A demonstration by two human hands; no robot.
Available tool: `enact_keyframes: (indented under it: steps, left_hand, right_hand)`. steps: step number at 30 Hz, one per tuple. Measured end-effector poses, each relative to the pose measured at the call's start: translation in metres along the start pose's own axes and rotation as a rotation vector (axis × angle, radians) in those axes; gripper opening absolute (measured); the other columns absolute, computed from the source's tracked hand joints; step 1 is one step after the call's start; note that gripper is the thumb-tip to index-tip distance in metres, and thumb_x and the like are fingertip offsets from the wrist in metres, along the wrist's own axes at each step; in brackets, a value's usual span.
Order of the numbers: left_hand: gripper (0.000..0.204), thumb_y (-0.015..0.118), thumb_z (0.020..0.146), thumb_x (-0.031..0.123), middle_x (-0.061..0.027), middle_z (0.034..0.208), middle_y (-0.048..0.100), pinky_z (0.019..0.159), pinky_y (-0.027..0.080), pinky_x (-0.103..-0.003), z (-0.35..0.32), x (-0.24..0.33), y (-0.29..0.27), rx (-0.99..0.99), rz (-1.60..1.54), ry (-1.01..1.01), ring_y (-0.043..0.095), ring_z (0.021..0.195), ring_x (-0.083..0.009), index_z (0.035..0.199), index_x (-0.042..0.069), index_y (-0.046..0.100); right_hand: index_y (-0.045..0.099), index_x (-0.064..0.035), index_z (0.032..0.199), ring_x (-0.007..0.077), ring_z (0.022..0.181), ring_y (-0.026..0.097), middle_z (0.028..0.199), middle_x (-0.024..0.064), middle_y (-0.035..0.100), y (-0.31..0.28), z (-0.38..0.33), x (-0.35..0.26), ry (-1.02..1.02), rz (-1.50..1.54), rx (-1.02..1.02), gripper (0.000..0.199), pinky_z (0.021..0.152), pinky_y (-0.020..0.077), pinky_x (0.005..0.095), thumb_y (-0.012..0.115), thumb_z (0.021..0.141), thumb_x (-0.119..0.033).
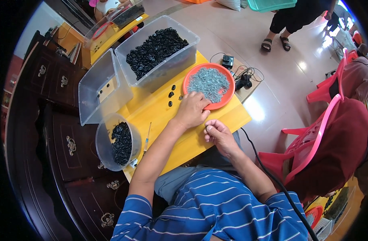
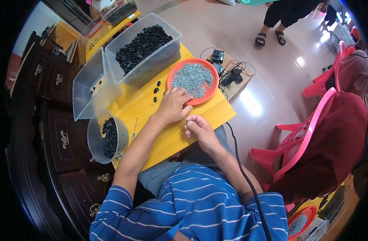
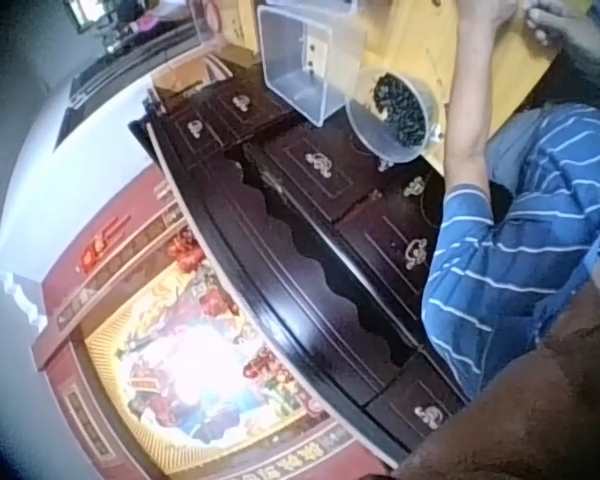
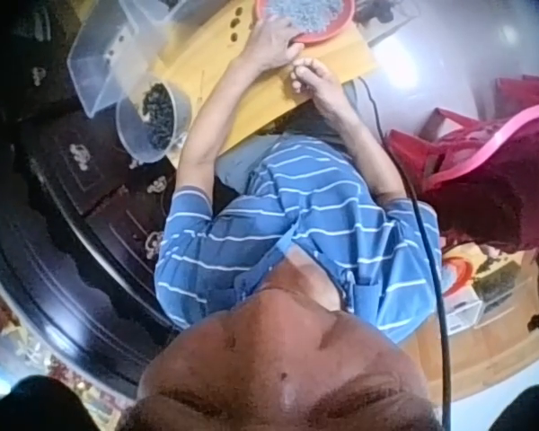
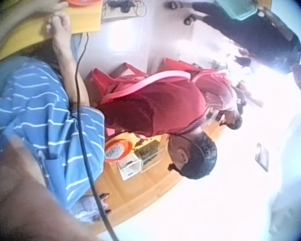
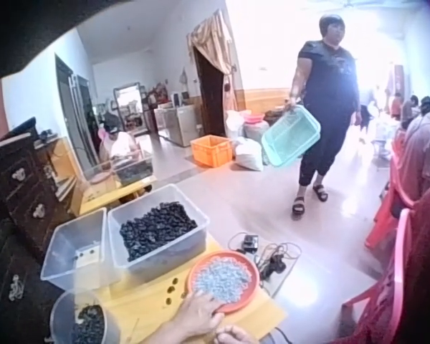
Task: The person assembles small black plastic components by hand at a workbench.
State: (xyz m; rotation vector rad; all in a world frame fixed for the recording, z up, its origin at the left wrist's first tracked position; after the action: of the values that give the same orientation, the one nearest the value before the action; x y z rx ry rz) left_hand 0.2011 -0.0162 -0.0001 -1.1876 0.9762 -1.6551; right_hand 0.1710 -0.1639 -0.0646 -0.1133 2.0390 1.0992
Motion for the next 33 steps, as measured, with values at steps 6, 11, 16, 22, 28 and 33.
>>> enact_keyframes:
  steps: [6,11,16,22,28,33]
  left_hand:
    - [0.022,0.077,0.077,0.028,-0.0061,0.092,0.06,0.089,0.045,-0.043,-0.003,-0.001,-0.012,0.068,-0.055,0.064,0.057,0.097,-0.0269,0.092,0.012,0.073]
    - [0.016,0.077,0.078,0.023,-0.0049,0.089,0.061,0.087,0.046,-0.041,-0.007,-0.005,-0.011,0.095,-0.089,0.076,0.058,0.094,-0.0267,0.086,0.011,0.071]
    - [0.012,0.076,0.078,0.019,-0.004,0.086,0.061,0.084,0.047,-0.041,-0.01,-0.002,-0.01,0.14,-0.094,0.115,0.059,0.09,-0.0261,0.083,0.01,0.069]
    - [0.01,0.075,0.079,0.016,-0.0045,0.085,0.062,0.081,0.048,-0.039,-0.013,-0.001,-0.012,0.189,-0.134,0.143,0.06,0.087,-0.0259,0.082,0.009,0.068]
    - [0.008,0.073,0.081,0.012,-0.0089,0.084,0.063,0.08,0.049,-0.042,-0.018,-0.003,-0.014,0.283,-0.193,0.089,0.06,0.087,-0.0298,0.084,0.007,0.067]
    - [0.006,0.068,0.092,0.007,-0.0043,0.086,0.067,0.072,0.051,-0.028,-0.038,-0.01,-0.006,0.272,-0.935,-0.317,0.063,0.077,-0.0131,0.094,0.001,0.068]
  right_hand:
    - [0.059,-0.0073,0.113,0.008,0.077,0.059,0.092,-0.0005,0.062,-0.001,0.003,0.002,0.002,0.016,0.0,0.016,0.073,0.049,0.0235,0.06,0.1,-0.017]
    - [0.059,-0.0079,0.113,0.0075,0.077,0.059,0.092,-0.0009,0.062,0.001,0.002,0.001,0.004,0.003,0.007,0.017,0.073,0.0484,0.0228,0.061,0.1,-0.018]
    - [0.059,-0.0083,0.112,0.007,0.076,0.059,0.091,-0.0013,0.062,0.002,0.002,0.0,-0.001,-0.002,0.017,0.016,0.072,0.0481,0.0225,0.061,0.1,-0.018]
    - [0.059,-0.0084,0.111,0.0066,0.075,0.059,0.091,-0.0013,0.063,0.003,0.001,0.0,-0.009,-0.007,0.021,0.015,0.071,0.048,0.022,0.061,0.1,-0.018]
    - [0.06,-0.0087,0.11,0.0063,0.074,0.058,0.089,-0.0016,0.062,0.005,0.0,0.0,-0.015,-0.019,0.023,0.014,0.071,0.0479,0.022,0.06,0.1,-0.018]
    - [0.06,-0.0087,0.109,0.0068,0.072,0.057,0.088,-0.0021,0.061,0.002,0.003,0.002,-0.019,0.067,0.073,0.018,0.069,0.0472,0.0223,0.062,0.101,-0.025]
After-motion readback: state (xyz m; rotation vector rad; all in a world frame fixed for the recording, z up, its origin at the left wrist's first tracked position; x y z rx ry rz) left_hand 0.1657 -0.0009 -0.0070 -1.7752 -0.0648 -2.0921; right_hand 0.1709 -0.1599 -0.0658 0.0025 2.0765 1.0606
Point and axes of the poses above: each hand's wrist, its own z-axis towards the middle knuckle, its own y-axis out of the palm, x = y × z, the point moved 5 cm from there along z, towards the middle knuckle
